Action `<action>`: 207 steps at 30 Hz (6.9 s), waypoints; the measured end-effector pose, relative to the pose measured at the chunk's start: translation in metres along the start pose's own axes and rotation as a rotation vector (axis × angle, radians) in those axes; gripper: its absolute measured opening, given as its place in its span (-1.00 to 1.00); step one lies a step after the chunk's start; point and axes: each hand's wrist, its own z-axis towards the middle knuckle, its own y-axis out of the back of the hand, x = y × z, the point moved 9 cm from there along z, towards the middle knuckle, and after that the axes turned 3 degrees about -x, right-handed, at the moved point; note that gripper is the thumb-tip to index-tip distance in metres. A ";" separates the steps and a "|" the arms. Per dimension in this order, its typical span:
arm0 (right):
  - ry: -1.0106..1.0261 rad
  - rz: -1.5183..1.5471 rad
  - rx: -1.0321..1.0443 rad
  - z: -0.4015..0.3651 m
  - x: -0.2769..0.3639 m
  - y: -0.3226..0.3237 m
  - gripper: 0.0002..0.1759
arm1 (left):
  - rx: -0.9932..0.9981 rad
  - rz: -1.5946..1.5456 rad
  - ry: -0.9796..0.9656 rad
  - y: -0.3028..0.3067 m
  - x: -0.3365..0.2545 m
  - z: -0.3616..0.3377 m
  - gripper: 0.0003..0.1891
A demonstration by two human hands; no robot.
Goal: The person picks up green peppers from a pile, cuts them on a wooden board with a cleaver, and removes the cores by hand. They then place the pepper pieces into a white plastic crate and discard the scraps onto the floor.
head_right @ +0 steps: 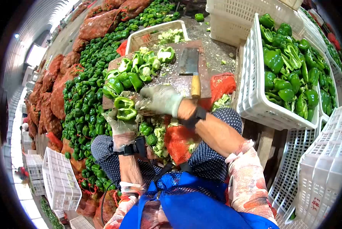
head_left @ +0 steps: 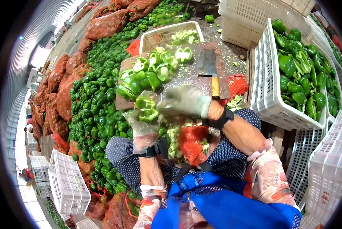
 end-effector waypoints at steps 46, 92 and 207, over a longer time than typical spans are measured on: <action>-0.291 -0.750 0.021 0.136 -0.134 0.047 -0.52 | -0.145 0.104 0.170 0.050 0.036 0.020 -0.56; -0.054 0.258 0.096 -0.013 0.010 -0.026 -0.28 | 0.160 0.439 -0.113 -0.016 0.019 0.021 -0.13; -0.287 1.178 -0.431 0.001 -0.062 0.057 -0.65 | 0.246 2.141 -0.386 -0.071 -0.010 0.147 -0.72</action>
